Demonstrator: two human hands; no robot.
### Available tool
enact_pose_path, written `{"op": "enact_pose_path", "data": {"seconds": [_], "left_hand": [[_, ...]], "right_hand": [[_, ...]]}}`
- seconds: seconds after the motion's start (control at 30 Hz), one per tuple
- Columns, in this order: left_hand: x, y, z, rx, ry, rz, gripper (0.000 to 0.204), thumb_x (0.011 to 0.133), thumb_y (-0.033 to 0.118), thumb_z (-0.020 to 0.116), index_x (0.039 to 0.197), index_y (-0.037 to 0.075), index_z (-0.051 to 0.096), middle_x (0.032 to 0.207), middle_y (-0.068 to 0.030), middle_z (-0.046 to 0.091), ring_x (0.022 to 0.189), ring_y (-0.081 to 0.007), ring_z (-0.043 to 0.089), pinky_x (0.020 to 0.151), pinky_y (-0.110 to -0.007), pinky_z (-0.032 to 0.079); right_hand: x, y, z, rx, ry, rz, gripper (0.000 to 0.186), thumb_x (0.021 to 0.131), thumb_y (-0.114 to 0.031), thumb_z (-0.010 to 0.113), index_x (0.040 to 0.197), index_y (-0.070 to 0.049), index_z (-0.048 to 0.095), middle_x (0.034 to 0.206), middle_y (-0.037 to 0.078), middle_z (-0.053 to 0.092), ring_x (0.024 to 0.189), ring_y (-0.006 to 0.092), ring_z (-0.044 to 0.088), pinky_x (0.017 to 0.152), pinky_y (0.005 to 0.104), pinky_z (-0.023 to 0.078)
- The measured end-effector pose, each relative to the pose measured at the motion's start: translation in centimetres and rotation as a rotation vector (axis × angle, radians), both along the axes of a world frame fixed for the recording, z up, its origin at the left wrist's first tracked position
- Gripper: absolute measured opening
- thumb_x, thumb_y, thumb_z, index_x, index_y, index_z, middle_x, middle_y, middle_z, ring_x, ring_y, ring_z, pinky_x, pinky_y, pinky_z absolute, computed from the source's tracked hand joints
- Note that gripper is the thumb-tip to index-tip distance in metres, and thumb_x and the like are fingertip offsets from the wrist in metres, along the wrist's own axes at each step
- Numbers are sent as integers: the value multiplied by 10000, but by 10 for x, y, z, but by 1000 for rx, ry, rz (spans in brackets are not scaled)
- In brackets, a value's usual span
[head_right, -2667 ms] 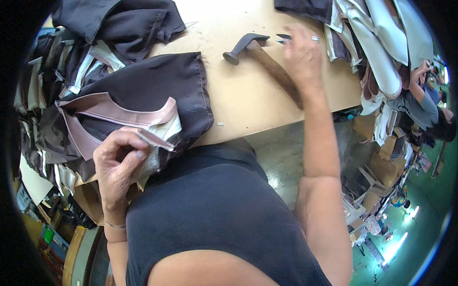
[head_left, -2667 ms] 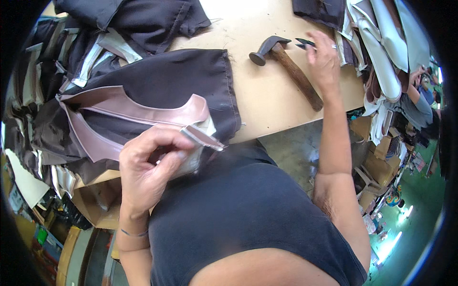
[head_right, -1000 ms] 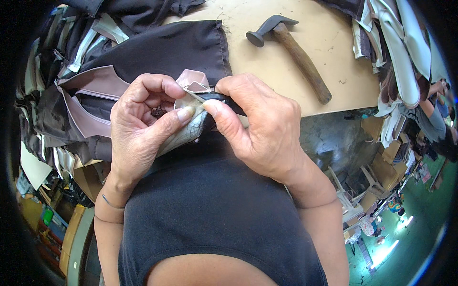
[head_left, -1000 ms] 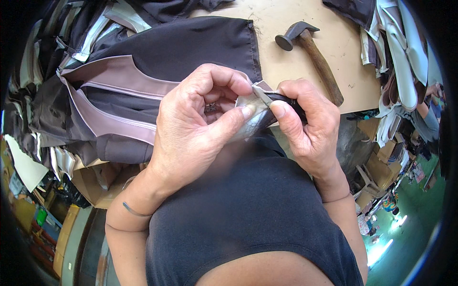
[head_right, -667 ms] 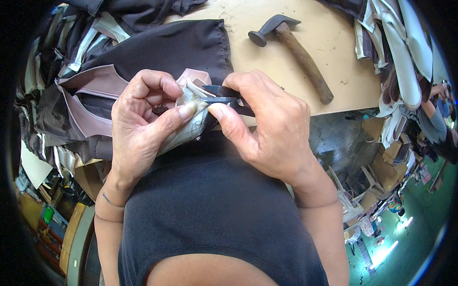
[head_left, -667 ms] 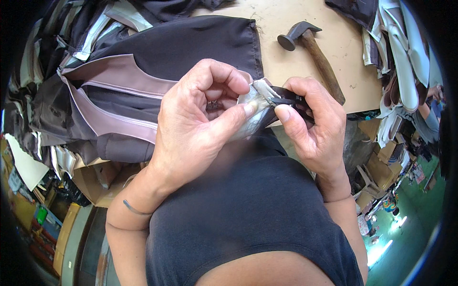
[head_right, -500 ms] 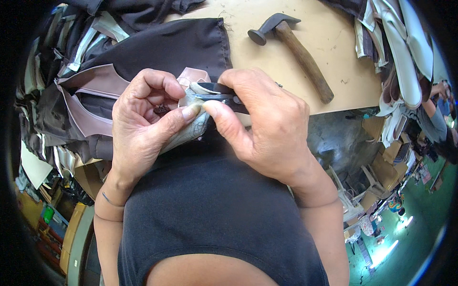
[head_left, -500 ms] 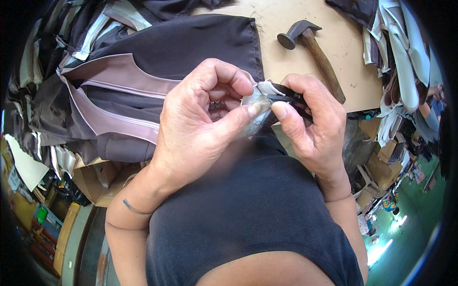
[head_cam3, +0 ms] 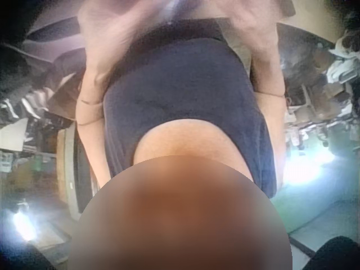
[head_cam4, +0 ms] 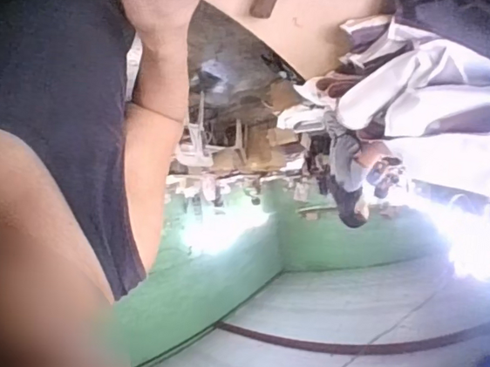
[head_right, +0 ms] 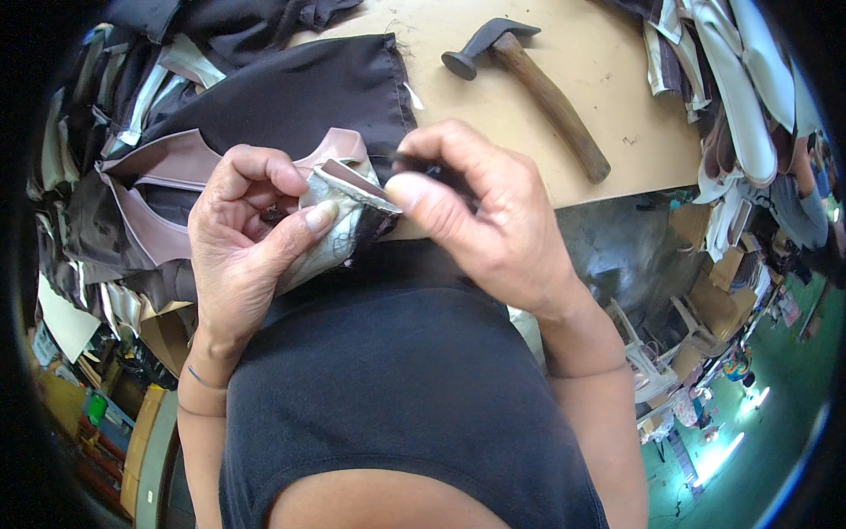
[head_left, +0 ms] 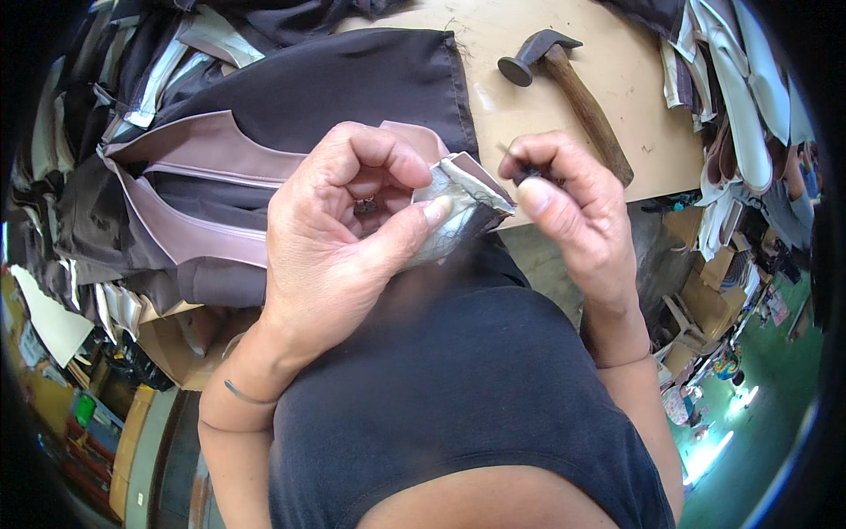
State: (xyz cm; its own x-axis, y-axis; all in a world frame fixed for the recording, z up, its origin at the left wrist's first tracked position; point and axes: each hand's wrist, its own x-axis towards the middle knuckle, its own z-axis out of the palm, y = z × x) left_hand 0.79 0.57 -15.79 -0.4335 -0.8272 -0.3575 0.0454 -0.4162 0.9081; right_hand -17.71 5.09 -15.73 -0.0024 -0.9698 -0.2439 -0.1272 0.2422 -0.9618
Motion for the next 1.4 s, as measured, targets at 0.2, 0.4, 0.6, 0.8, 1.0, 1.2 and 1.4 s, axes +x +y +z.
{"op": "enact_pose_path", "data": {"seconds": [0.2, 0.4, 0.6, 0.8, 1.0, 1.2, 1.4], "left_hand": [[-2, 0, 3, -25, -46, -40, 237, 731, 0, 648, 907, 33, 492, 815, -32, 561, 732, -45, 530, 678, -163, 439], [-4, 2, 3, -14, -47, -27, 242, 727, -1, 650, 910, 30, 494, 805, -33, 561, 724, -46, 528, 676, -165, 438], [-2, 1, 2, -55, -70, -61, 237, 729, -9, 647, 904, 30, 492, 817, -36, 561, 727, -49, 532, 665, -164, 441], [-5, 3, -5, -117, -20, -84, 221, 736, -11, 644, 886, 33, 488, 827, -38, 562, 723, -55, 536, 666, -168, 446], [-3, 3, -4, -103, -74, -121, 228, 734, -12, 647, 889, 39, 488, 821, -36, 562, 721, -52, 536, 654, -166, 439], [15, 1, 12, -23, -98, -80, 198, 724, -42, 633, 867, 19, 511, 815, -20, 558, 736, -42, 538, 658, -164, 432], [37, 12, 27, 44, -44, -1, 220, 691, -67, 639, 844, 13, 504, 813, -89, 600, 724, -90, 578, 668, -202, 474]], "right_hand": [[3, 4, -3, -28, 66, 46, 231, 797, -186, 605, 870, 26, 551, 691, 77, 543, 612, 108, 514, 561, 230, 415], [5, 3, -3, 25, 52, 34, 227, 799, -197, 604, 838, 20, 552, 655, 78, 529, 603, 113, 508, 560, 245, 414], [7, 3, -8, 13, 32, 26, 220, 802, -201, 595, 824, 13, 548, 654, 80, 539, 605, 121, 513, 564, 254, 417], [8, 0, -9, -40, 62, 36, 226, 810, -213, 585, 812, 9, 548, 647, 87, 531, 600, 125, 502, 569, 249, 413], [3, -1, -9, 108, -104, -101, 188, 832, -176, 555, 810, 10, 549, 686, 83, 536, 625, 110, 492, 585, 240, 406], [-41, 3, -81, -132, 899, -150, 231, 809, -198, 573, 954, -18, 567, 815, 126, 588, 785, 266, 566, 723, 345, 440], [-6, -16, -37, -443, 353, 188, 357, 765, -140, 575, 1095, -12, 529, 1019, 148, 584, 964, 271, 548, 882, 367, 393]]}}
